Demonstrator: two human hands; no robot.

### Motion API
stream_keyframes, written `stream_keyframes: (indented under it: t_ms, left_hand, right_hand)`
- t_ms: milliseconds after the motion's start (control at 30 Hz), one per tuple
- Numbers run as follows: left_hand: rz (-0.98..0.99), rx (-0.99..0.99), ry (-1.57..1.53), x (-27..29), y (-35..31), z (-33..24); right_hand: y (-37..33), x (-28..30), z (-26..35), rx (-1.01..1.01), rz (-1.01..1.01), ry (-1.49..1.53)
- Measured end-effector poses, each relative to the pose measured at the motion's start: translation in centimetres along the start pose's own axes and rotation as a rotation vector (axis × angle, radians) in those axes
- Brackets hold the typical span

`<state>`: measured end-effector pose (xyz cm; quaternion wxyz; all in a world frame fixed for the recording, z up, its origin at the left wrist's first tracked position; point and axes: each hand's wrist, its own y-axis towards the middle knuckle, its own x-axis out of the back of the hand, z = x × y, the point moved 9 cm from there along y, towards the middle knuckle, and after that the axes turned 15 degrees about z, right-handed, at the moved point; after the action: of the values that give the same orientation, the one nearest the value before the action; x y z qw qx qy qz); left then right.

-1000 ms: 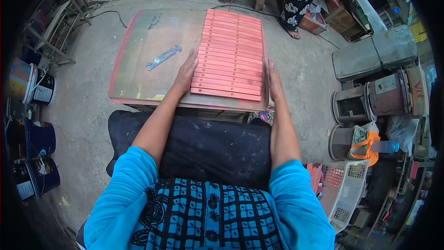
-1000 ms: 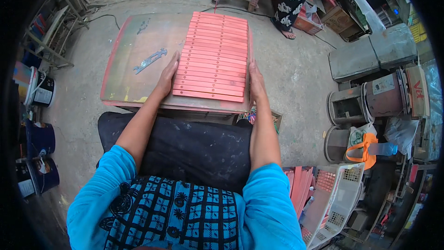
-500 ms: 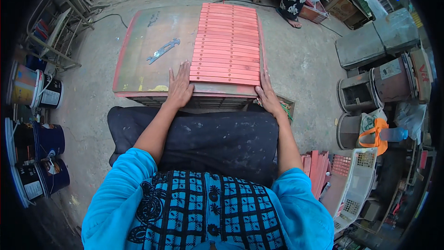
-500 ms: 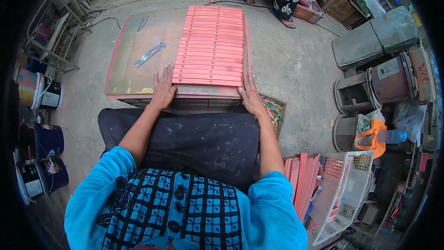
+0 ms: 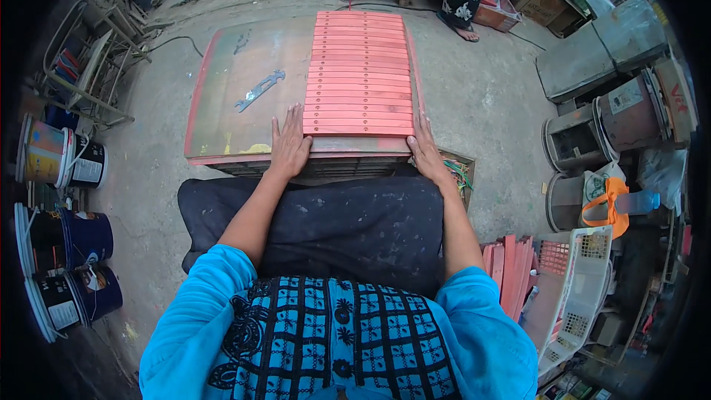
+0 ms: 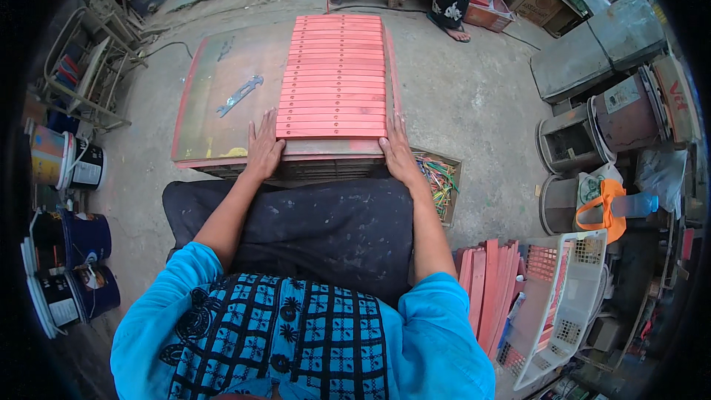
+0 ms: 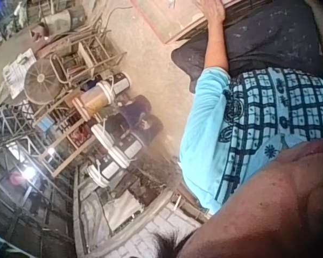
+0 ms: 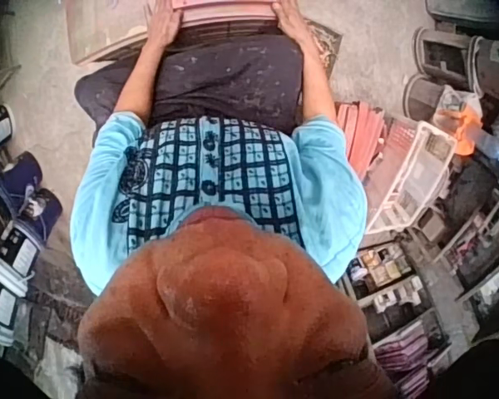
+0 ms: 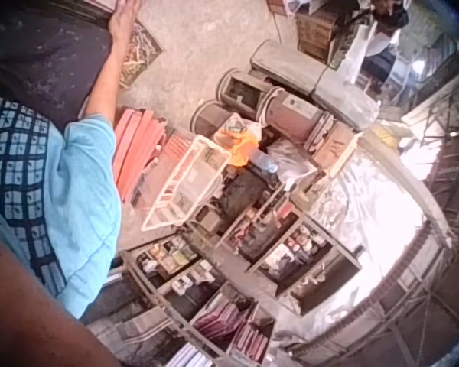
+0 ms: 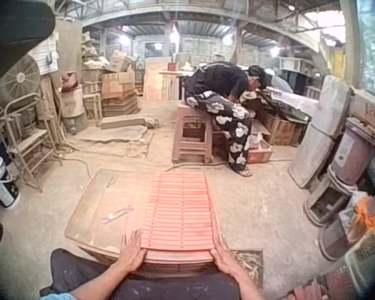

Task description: The person picks up pink wooden slats one by one and arranges them into a grid pattern on a work surface, occasionally picking up a small tool to adjust them.

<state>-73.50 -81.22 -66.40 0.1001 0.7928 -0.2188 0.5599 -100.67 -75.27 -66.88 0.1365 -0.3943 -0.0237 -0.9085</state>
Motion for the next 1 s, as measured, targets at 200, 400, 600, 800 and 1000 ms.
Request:
stream_keyframes:
  t_ms: [200,400,600,800,1000]
  left_hand:
    - [-0.007,-0.031,-0.08,0.2,0.0,0.1]
    - [-0.218,-0.182,-0.793,2.9,2.5,0.7]
    - [-0.186,-0.128,-0.906,3.0,7.4,1.9]
    - [-0.152,-0.15,-0.93,2.0,8.6,1.7]
    - [-0.134,-0.139,-0.883,1.6,8.7,1.7]
  right_hand:
    - [-0.1,0.1,0.2,-0.069,0.004,-0.013]
    - [1.4,2.9,1.1,-0.029,-0.175,0.174]
    - [6.6,5.2,0.2,0.026,-0.334,0.52]
    - [8.1,4.2,-0.2,0.03,-0.204,0.523]
    - [4.4,2.8,3.5,-0.034,0.056,0.025]
